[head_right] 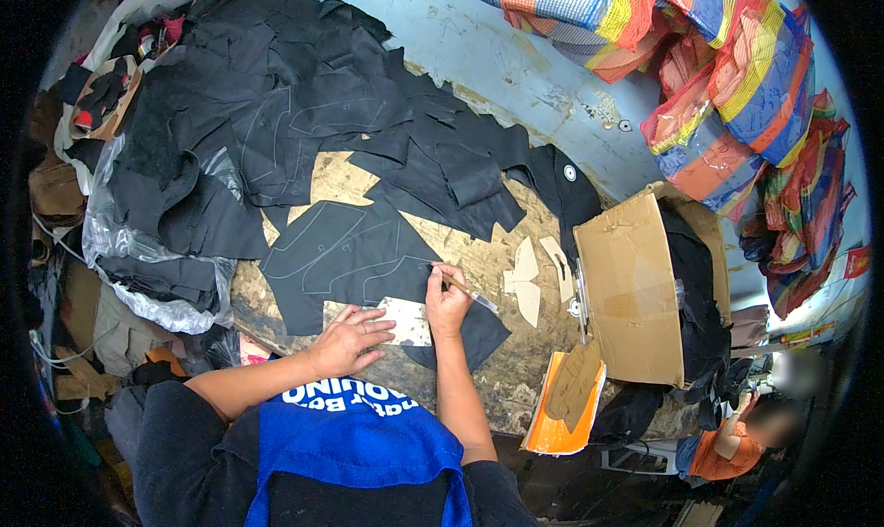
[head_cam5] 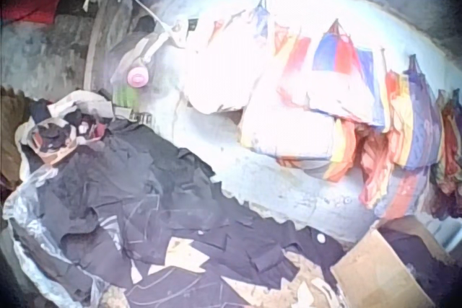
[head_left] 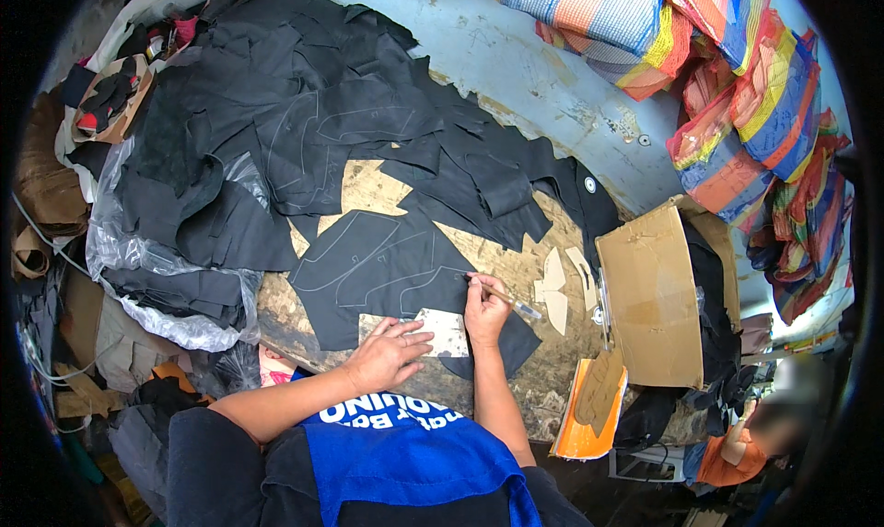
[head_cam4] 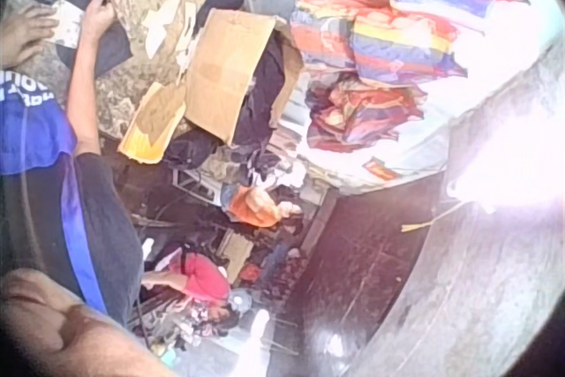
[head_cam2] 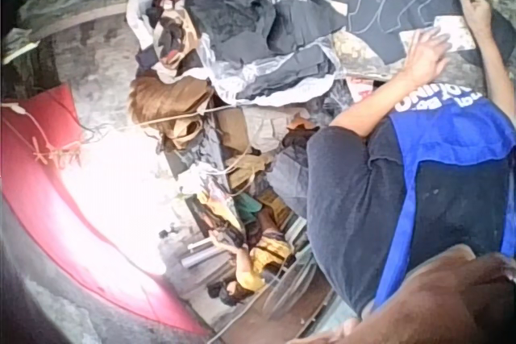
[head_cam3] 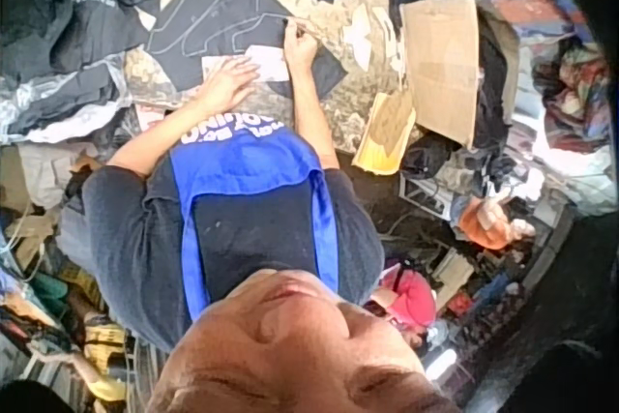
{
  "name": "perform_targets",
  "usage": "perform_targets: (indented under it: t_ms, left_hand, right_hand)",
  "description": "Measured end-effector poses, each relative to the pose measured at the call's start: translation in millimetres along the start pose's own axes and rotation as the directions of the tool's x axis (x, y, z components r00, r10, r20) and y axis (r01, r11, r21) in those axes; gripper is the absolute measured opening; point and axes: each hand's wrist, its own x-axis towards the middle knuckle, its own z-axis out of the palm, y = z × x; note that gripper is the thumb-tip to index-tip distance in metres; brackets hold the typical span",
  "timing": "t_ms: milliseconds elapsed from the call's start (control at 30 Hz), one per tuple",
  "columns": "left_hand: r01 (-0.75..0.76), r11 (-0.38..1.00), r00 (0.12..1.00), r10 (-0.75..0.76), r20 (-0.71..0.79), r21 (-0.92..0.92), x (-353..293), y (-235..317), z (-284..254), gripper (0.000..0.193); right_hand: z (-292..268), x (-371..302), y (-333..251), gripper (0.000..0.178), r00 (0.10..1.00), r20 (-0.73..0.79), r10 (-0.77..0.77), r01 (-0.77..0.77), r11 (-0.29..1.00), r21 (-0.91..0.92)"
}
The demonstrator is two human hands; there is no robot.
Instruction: The person uses a small cardboard template and a white marker to trace outlines onto black fabric pieces laid on a wooden table. They repeatedly position the template, trace the shape, and move the template to a new location on the fabric.
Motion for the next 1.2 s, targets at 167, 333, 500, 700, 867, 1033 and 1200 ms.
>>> perform_targets:
  t_ms: [167,333,500,700,867,1033,1200]
  left_hand:
    - [-0.022,1.000,0.999,0.022,-0.025,-0.004,0.8,-2.2,1.9,0.035]
    - [-0.039,0.994,0.993,0.028,-0.115,-0.098,1.0,-2.8,-0.2,0.031]
    - [0.145,0.912,0.844,-0.316,-0.433,-0.383,16.5,-18.0,-31.3,0.027]
    - [0.738,0.649,0.623,-0.551,-0.555,0.185,44.1,-85.6,-93.7,0.070]
    - [0.591,0.803,0.731,-0.495,-0.470,0.072,39.5,-103.1,-113.1,0.025]
    - [0.422,0.906,0.661,-0.291,-0.691,0.022,44.6,-115.5,-164.6,0.022]
    - [0.193,0.964,0.661,0.008,-0.750,0.181,50.5,-80.9,-157.7,0.033]
  right_hand:
    - [-1.8,3.0,0.4,0.008,0.989,0.036,-0.144,0.148,0.968,-0.203]
    - [-14.7,-5.1,-12.6,0.010,0.989,0.012,0.145,-0.144,0.961,0.235]
    - [-36.3,-35.2,-48.1,0.022,0.962,0.253,-0.103,0.157,0.966,-0.205]
    - [-50.3,-59.4,-77.4,0.040,0.737,0.657,-0.161,0.468,0.822,-0.324]
    - [-57.0,-79.2,-84.9,0.022,0.792,0.528,-0.307,0.466,0.863,-0.197]
    - [-114.3,-57.1,-81.1,0.012,0.984,-0.169,-0.059,0.028,0.983,-0.183]
    - [-160.5,-27.5,-70.2,0.020,0.958,-0.180,0.222,-0.207,0.973,0.097]
